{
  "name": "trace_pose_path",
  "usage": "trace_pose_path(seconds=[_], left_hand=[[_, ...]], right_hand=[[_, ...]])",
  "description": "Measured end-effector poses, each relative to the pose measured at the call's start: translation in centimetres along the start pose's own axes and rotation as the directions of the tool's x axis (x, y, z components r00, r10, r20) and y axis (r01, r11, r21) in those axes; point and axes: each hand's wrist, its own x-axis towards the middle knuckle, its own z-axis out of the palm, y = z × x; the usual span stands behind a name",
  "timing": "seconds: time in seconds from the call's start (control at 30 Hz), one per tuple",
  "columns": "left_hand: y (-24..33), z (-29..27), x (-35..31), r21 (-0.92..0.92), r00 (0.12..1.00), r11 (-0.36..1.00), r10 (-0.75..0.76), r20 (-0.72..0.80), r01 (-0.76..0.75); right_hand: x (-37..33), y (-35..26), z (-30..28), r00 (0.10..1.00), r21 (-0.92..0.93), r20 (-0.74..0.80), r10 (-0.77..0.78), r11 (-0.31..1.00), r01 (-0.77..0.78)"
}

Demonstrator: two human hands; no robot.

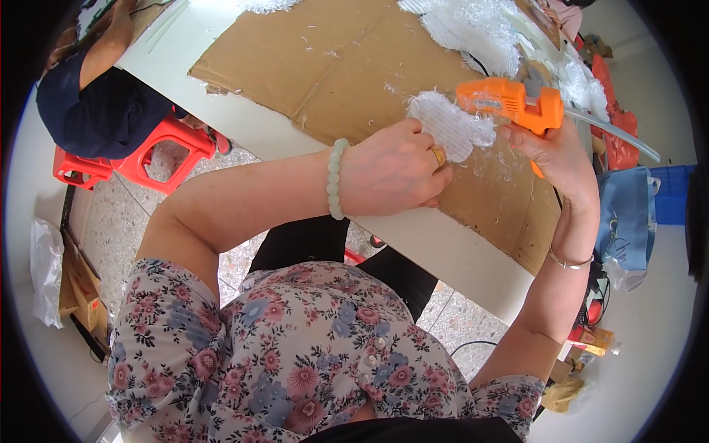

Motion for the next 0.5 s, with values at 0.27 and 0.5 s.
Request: trace_pose_path(seconds=[0.27, 0.5], left_hand=[[0.0, 0.0, 0.2, -0.007, 1.000, 1.000, -0.005, 0.011, 0.005], [0.1, 0.0, 0.1, -0.012, 1.000, 1.000, -0.018, 0.019, 0.018]], right_hand=[[1.6, -0.4, 2.3, 0.996, -0.428, 0.036, 0.080, 0.902, -0.057], [0.1, 0.0, 0.7, 0.995, -0.257, -0.010, 0.102, 0.961, -0.101]])
